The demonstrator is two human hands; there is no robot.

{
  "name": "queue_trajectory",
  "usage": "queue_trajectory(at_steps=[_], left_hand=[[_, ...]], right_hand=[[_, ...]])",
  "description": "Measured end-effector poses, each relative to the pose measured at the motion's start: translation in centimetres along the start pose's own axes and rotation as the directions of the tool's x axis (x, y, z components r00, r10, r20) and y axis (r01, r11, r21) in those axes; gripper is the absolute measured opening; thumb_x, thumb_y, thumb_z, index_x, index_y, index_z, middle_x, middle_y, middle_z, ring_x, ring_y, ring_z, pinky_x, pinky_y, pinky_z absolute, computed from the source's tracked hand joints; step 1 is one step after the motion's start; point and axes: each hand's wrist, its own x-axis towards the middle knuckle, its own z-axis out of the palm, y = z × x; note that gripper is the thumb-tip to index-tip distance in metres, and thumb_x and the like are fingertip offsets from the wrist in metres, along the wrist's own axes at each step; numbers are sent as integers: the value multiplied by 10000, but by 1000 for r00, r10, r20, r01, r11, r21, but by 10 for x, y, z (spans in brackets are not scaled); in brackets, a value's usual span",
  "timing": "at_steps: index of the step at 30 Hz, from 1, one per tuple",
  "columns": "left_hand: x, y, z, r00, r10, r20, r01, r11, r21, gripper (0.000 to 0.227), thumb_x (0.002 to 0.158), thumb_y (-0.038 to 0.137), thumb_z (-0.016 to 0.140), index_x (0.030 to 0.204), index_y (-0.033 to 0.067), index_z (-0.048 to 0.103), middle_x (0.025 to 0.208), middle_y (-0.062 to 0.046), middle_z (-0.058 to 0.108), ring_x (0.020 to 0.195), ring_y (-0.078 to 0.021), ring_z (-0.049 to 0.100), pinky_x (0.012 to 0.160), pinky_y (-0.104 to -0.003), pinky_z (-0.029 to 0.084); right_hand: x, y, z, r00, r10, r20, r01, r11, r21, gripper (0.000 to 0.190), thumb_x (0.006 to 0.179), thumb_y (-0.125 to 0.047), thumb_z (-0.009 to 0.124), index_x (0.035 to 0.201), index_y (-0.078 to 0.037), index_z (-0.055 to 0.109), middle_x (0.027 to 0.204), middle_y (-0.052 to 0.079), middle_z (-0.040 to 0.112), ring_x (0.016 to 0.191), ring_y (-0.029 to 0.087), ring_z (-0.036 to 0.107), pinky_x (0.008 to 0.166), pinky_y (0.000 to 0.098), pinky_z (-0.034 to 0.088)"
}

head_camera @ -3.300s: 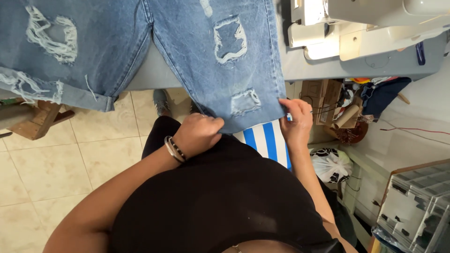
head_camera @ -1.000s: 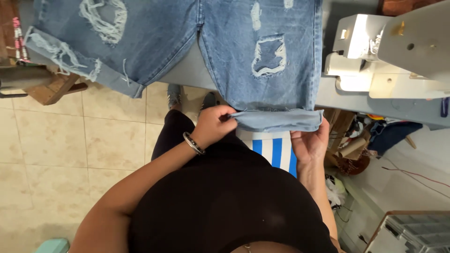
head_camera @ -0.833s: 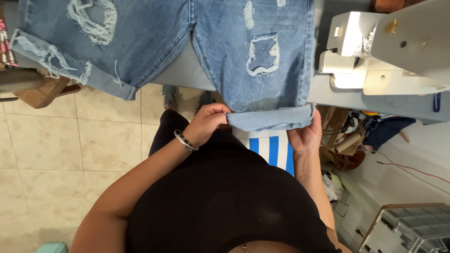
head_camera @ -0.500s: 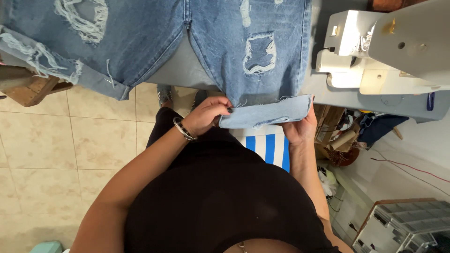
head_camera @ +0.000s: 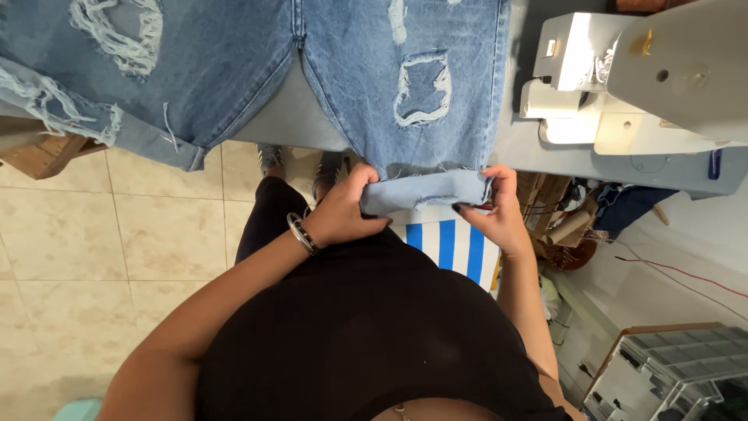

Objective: Folding and adjusting the cuffs of denim shorts on a workbench to match a reference style

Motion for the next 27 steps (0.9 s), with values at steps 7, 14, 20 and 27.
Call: queue_trajectory(at_steps=[7, 14, 20, 27], left_hand=[[5, 4, 12, 666, 606, -435, -379, 777, 502, 461, 719, 107, 757, 1165, 132, 643, 1113, -81, 642, 1077, -298, 669, 969, -401, 543], [-10, -14, 13, 702, 648, -296, -363, 683, 634, 248, 803, 217, 746, 1027, 181, 647, 947, -27, 640, 878, -272, 683, 804, -407, 560], [-16, -12, 18, 622, 783, -12, -588, 477, 653, 237, 747, 199, 739, 918, 113, 599, 797, -60, 546, 749, -322, 627, 666, -436, 523], [-21, -9, 17, 614, 778, -137, -311, 397, 863, 148, 870, 223, 659, 964, 165, 560, 886, -26, 534, 710, -248, 621, 700, -375, 534]], right_hand=[[10, -8, 25, 787, -580, -211, 408, 746, -526, 419, 814, 35, 714, 1214, -17, 597, 1155, 171, 536, 1137, 375, 538, 944, 449, 512], [-10, -18, 34, 696, -615, -372, 301, 719, -627, 320, 821, 144, 673, 1097, -17, 659, 1053, 132, 556, 928, 315, 583, 723, 357, 587], [-10, -12, 35, 756, -517, -401, 261, 801, -539, 232, 801, 139, 766, 941, -26, 681, 960, 149, 633, 837, 334, 657, 719, 398, 588], [-17, 13, 25, 742, -491, -456, 222, 822, -524, 250, 858, 160, 753, 906, -27, 593, 938, 149, 566, 813, 315, 606, 758, 388, 559]])
